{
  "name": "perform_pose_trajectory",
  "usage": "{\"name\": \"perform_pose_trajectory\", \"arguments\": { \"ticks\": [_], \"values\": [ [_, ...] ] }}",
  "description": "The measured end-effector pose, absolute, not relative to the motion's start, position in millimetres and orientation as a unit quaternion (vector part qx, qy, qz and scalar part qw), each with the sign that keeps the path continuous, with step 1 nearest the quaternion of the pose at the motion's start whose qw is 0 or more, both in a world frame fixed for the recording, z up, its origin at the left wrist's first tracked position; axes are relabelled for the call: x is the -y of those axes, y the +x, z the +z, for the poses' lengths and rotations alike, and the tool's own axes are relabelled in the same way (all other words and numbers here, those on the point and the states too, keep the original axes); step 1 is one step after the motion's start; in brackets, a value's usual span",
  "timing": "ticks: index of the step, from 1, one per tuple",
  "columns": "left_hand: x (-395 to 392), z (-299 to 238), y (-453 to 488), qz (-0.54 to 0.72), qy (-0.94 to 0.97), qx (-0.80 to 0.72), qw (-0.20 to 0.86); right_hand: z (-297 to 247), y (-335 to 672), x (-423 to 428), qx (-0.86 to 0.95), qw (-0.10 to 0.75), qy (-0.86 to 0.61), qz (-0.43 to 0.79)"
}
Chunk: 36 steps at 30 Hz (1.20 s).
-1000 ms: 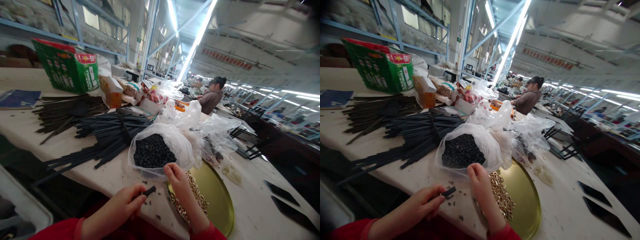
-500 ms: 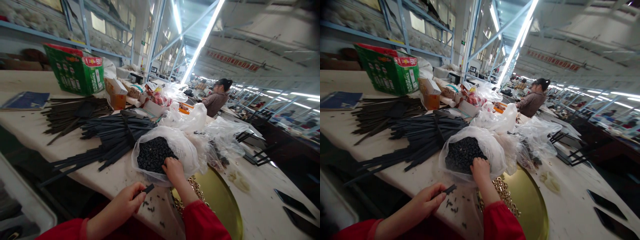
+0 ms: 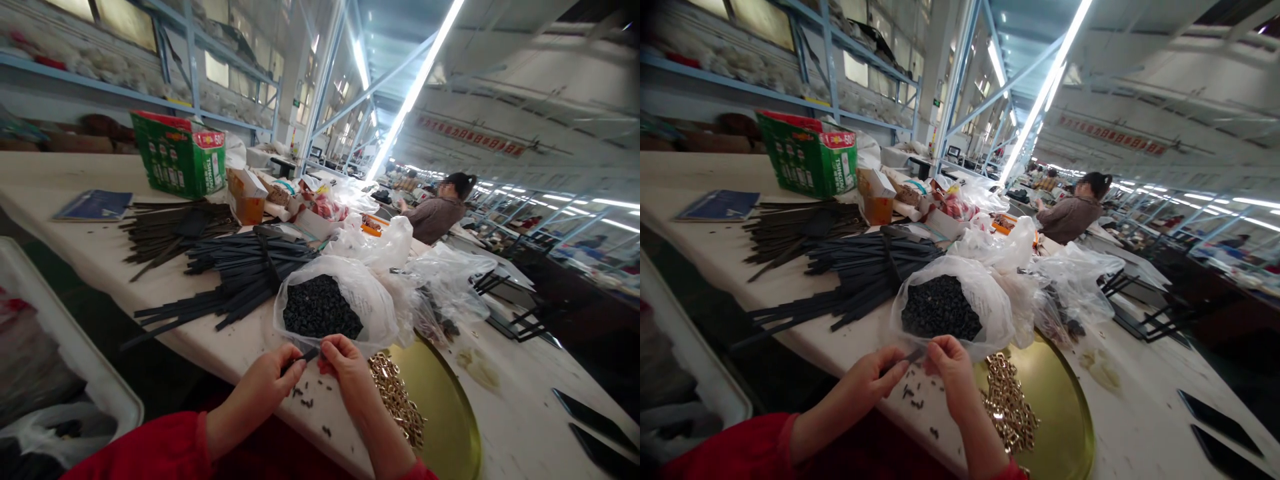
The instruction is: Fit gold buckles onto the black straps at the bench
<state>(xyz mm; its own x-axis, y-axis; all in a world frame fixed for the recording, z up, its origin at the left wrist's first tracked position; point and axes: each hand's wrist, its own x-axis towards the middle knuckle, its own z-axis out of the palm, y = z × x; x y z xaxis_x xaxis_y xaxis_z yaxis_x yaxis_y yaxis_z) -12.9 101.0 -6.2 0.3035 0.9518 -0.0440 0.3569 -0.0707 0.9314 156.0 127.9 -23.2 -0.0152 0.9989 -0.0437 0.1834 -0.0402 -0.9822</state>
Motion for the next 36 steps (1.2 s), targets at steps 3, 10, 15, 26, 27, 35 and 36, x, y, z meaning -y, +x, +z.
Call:
{"name": "perform_pose_trajectory", "arguments": {
  "ticks": [3, 10, 15, 26, 27, 35, 36],
  "values": [
    [-97.6, -8.5, -11.9, 0.317, 0.673, -0.498, 0.446, -23.6, 145.0, -104.4, 0.415, 0.491, -0.52, 0.562],
    [-81.8, -11.6, -9.0, 0.317, 0.684, -0.501, 0.425, -31.6, 139.1, -93.4, 0.38, 0.529, -0.511, 0.561],
    [-77.5, -18.7, -4.5, 0.306, 0.692, -0.495, 0.428, -32.1, 135.1, -89.6, 0.314, 0.534, -0.497, 0.608],
    [-80.9, -27.1, -5.4, 0.281, 0.671, -0.53, 0.435, -49.4, 140.1, -71.9, 0.293, 0.544, -0.495, 0.611],
    [-80.3, -27.1, -5.6, 0.278, 0.674, -0.526, 0.438, -52.1, 140.2, -70.0, 0.309, 0.538, -0.496, 0.607],
    [-75.5, -16.5, -8.3, 0.206, 0.678, -0.473, 0.523, -51.4, 148.5, -54.8, 0.336, 0.485, -0.475, 0.652],
    [-74.1, -13.6, -8.9, 0.203, 0.682, -0.469, 0.524, -50.0, 149.7, -53.9, 0.343, 0.474, -0.475, 0.657]
  ]
}}
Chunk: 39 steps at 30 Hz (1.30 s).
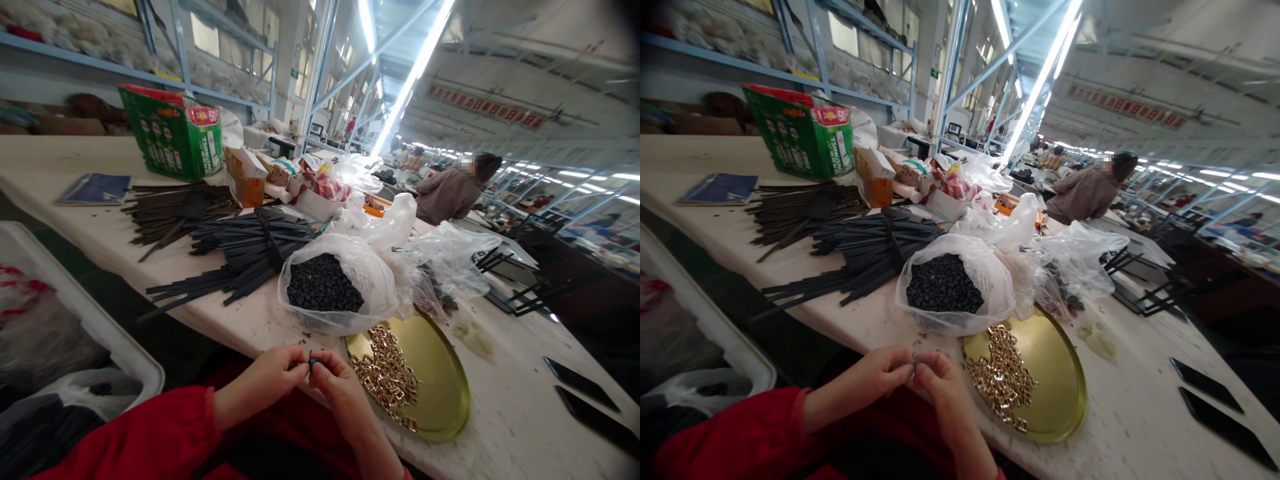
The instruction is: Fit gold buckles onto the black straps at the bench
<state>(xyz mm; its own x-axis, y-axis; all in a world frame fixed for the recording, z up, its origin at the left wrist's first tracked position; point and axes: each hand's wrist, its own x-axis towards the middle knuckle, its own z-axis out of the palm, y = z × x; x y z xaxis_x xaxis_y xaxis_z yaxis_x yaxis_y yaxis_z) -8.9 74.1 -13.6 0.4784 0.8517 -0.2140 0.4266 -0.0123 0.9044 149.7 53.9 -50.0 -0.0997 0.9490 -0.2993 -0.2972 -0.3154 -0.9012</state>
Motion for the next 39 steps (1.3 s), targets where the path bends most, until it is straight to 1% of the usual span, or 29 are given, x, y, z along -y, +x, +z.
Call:
{"name": "perform_pose_trajectory", "arguments": {
  "ticks": [3, 7, 9, 12, 15, 18, 22, 24, 26, 29, 33, 35, 37, 39],
  "values": [
    [-68.7, -4.3, -11.7, 0.232, 0.692, -0.442, 0.521, -46.5, 150.5, -52.0, 0.346, 0.48, -0.477, 0.65],
    [-64.2, 1.4, -16.2, 0.236, 0.66, -0.424, 0.574, -40.7, 143.4, -46.3, 0.33, 0.487, -0.45, 0.672],
    [-64.2, -0.6, -17.7, 0.247, 0.649, -0.432, 0.575, -36.6, 139.0, -41.9, 0.338, 0.49, -0.426, 0.681],
    [-64.9, -5.6, -19.6, 0.244, 0.646, -0.463, 0.555, -30.7, 136.8, -36.0, 0.304, 0.519, -0.405, 0.688],
    [-64.4, -7.8, -21.6, 0.222, 0.666, -0.493, 0.514, -29.0, 138.5, -32.7, 0.261, 0.52, -0.398, 0.71],
    [-62.7, -6.6, -22.9, 0.21, 0.687, -0.507, 0.476, -34.1, 139.3, -31.3, 0.248, 0.492, -0.379, 0.743],
    [-61.4, -4.1, -23.3, 0.16, 0.715, -0.532, 0.425, -43.0, 139.2, -29.0, 0.23, 0.445, -0.343, 0.795],
    [-61.6, -3.6, -23.2, 0.145, 0.724, -0.54, 0.405, -44.2, 140.0, -27.6, 0.222, 0.44, -0.335, 0.803],
    [-61.6, -3.4, -23.1, 0.143, 0.723, -0.537, 0.411, -43.9, 141.0, -26.9, 0.23, 0.439, -0.329, 0.804],
    [-60.9, -2.2, -23.9, 0.164, 0.713, -0.504, 0.46, -45.0, 141.4, -29.1, 0.286, 0.459, -0.356, 0.762],
    [-59.8, -0.9, -25.7, 0.188, 0.664, -0.44, 0.575, -52.9, 139.0, -35.5, 0.353, 0.506, -0.471, 0.63],
    [-60.0, -2.0, -25.5, 0.189, 0.625, -0.423, 0.628, -56.4, 138.4, -35.9, 0.381, 0.513, -0.518, 0.568],
    [-60.3, -4.0, -23.9, 0.187, 0.6, -0.416, 0.657, -57.7, 139.5, -32.5, 0.438, 0.483, -0.543, 0.528],
    [-60.1, -5.9, -21.1, 0.184, 0.605, -0.413, 0.655, -57.4, 141.5, -26.4, 0.512, 0.427, -0.546, 0.507]
  ]
}}
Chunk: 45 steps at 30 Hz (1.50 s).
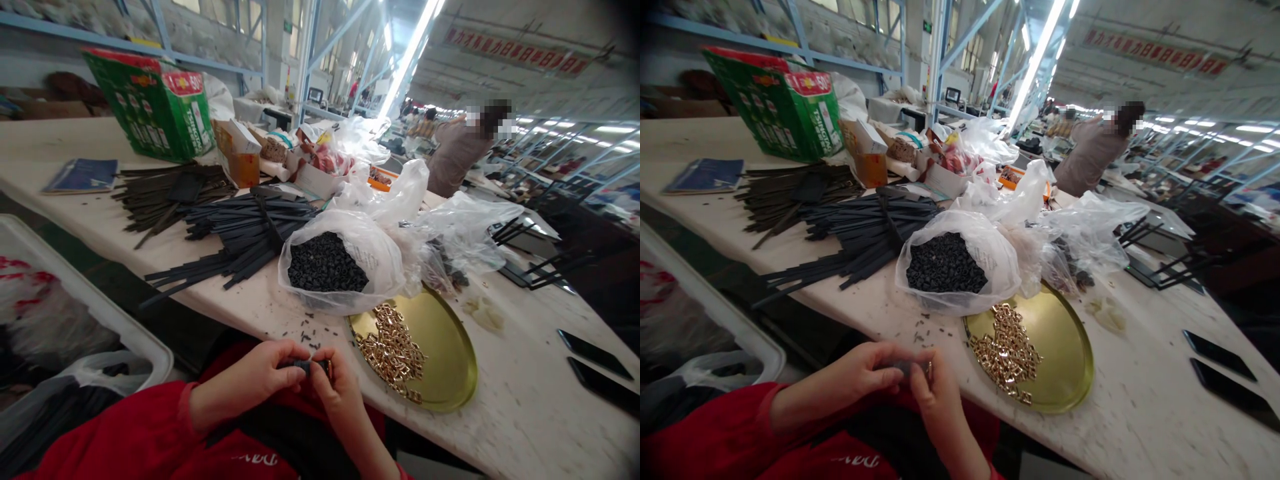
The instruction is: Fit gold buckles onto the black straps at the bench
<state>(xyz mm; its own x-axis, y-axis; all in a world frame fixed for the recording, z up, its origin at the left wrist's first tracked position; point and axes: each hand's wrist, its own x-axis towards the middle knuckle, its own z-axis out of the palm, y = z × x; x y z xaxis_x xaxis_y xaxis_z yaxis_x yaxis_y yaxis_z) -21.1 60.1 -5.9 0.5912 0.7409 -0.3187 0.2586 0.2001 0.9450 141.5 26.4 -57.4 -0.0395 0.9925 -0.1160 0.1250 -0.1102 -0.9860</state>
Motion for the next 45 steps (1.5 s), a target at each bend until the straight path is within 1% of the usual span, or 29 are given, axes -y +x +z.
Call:
{"name": "perform_pose_trajectory", "arguments": {
  "ticks": [2, 3, 5, 8, 11, 17, 24, 26, 28, 29, 31, 33, 34, 37, 39, 42, 45],
  "values": [
    [-58.9, -6.6, -18.2, 0.175, 0.624, -0.421, 0.634, -57.1, 143.3, -20.1, 0.573, 0.388, -0.539, 0.481],
    [-58.0, -6.5, -17.2, 0.169, 0.629, -0.426, 0.628, -57.4, 143.9, -17.5, 0.591, 0.382, -0.538, 0.465],
    [-56.0, -5.5, -17.1, 0.159, 0.625, -0.421, 0.638, -59.2, 144.1, -13.9, 0.605, 0.385, -0.54, 0.44],
    [-54.0, -4.5, -21.6, 0.141, 0.611, -0.408, 0.663, -62.5, 143.2, -10.0, 0.601, 0.397, -0.54, 0.435],
    [-51.9, -6.6, -25.6, 0.121, 0.608, -0.428, 0.658, -62.2, 141.5, -4.2, 0.598, 0.396, -0.53, 0.452],
    [-45.9, -2.2, -23.3, 0.134, 0.64, -0.425, 0.626, -48.9, 141.1, 5.3, 0.599, 0.373, -0.461, 0.538],
    [-44.7, 24.2, -27.1, 0.099, 0.68, -0.416, 0.595, -28.3, 141.3, 2.5, 0.589, 0.362, -0.44, 0.572],
    [-46.4, 24.2, -27.3, 0.097, 0.696, -0.416, 0.577, -29.3, 137.8, 1.2, 0.581, 0.361, -0.436, 0.585],
    [-53.1, 17.9, -28.2, 0.113, 0.723, -0.412, 0.543, -36.3, 135.8, -4.9, 0.569, 0.379, -0.448, 0.576],
    [-59.3, 12.6, -29.0, 0.124, 0.742, -0.418, 0.509, -41.6, 136.1, -10.7, 0.566, 0.395, -0.468, 0.552],
    [-76.9, -1.3, -30.8, 0.137, 0.785, -0.45, 0.402, -54.0, 140.0, -28.4, 0.58, 0.416, -0.525, 0.464],
    [-98.7, -17.6, -31.0, 0.137, 0.813, -0.494, 0.277, -66.1, 146.7, -51.4, 0.623, 0.403, -0.576, 0.343],
    [-109.4, -25.6, -29.7, 0.138, 0.816, -0.505, 0.245, -71.7, 150.2, -63.1, 0.649, 0.385, -0.594, 0.278],
    [-133.9, -45.8, -21.2, 0.143, 0.824, -0.509, 0.203, -88.0, 157.5, -90.3, 0.727, 0.297, -0.612, 0.091],
    [-143.5, -53.2, -17.5, 0.148, 0.834, -0.499, 0.18, -100.5, 159.7, -99.0, 0.758, 0.258, -0.599, -0.007],
    [-158.1, -53.4, -28.6, 0.159, 0.834, -0.508, 0.145, -120.3, 163.0, -102.6, 0.773, 0.273, -0.568, -0.077],
    [-184.2, -45.2, -58.4, 0.156, 0.792, -0.582, 0.098, -134.1, 168.6, -104.0, 0.78, 0.29, -0.547, -0.09]
  ]
}}
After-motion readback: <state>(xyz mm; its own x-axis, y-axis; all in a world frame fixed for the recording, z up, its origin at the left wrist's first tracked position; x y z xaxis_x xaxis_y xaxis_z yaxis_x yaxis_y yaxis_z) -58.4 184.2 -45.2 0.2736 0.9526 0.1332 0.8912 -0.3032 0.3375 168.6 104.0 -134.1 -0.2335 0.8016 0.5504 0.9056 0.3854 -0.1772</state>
